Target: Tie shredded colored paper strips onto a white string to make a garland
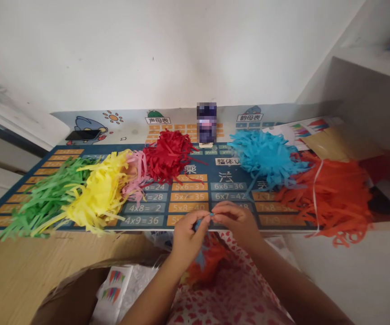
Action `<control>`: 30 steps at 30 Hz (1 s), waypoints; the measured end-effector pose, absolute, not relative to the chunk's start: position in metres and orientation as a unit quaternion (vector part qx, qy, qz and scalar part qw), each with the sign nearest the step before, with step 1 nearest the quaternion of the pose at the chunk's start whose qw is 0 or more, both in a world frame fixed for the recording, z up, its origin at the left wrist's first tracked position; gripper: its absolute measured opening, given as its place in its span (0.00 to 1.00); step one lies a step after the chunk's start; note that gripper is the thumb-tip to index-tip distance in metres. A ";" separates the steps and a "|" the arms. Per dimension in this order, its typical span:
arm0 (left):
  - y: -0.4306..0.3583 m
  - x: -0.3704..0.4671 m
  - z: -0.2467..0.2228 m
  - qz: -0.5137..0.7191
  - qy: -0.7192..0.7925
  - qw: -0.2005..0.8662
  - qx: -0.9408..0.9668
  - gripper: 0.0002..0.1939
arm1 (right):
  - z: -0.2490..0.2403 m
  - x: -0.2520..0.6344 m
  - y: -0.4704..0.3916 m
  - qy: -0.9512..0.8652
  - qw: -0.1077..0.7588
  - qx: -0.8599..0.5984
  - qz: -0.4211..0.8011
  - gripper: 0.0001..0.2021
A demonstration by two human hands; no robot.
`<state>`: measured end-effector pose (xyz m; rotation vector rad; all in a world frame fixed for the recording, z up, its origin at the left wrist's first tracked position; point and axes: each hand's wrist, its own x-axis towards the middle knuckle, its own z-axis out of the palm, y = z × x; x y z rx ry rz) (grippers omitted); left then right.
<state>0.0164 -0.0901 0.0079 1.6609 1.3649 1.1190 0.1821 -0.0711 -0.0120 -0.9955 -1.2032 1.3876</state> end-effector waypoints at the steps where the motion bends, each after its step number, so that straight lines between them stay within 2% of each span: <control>1: -0.090 0.017 0.009 0.436 0.524 0.346 0.645 0.08 | -0.013 0.183 -0.072 -0.485 0.498 -0.410 0.590 0.03; 8: -0.091 0.021 0.011 0.432 0.535 0.345 0.639 0.07 | -0.021 0.181 -0.077 -0.399 0.533 -0.434 0.606 0.07; 16: -0.091 0.025 0.010 0.448 0.522 0.329 0.647 0.07 | -0.024 0.174 -0.079 -0.357 0.568 -0.453 0.587 0.07; 23: -0.089 0.025 0.010 0.432 0.508 0.290 0.687 0.07 | -0.024 0.172 -0.081 -0.378 0.570 -0.460 0.566 0.05; 30: -0.091 0.022 0.013 0.394 0.501 0.326 0.698 0.09 | -0.024 0.175 -0.080 -0.400 0.569 -0.462 0.550 0.05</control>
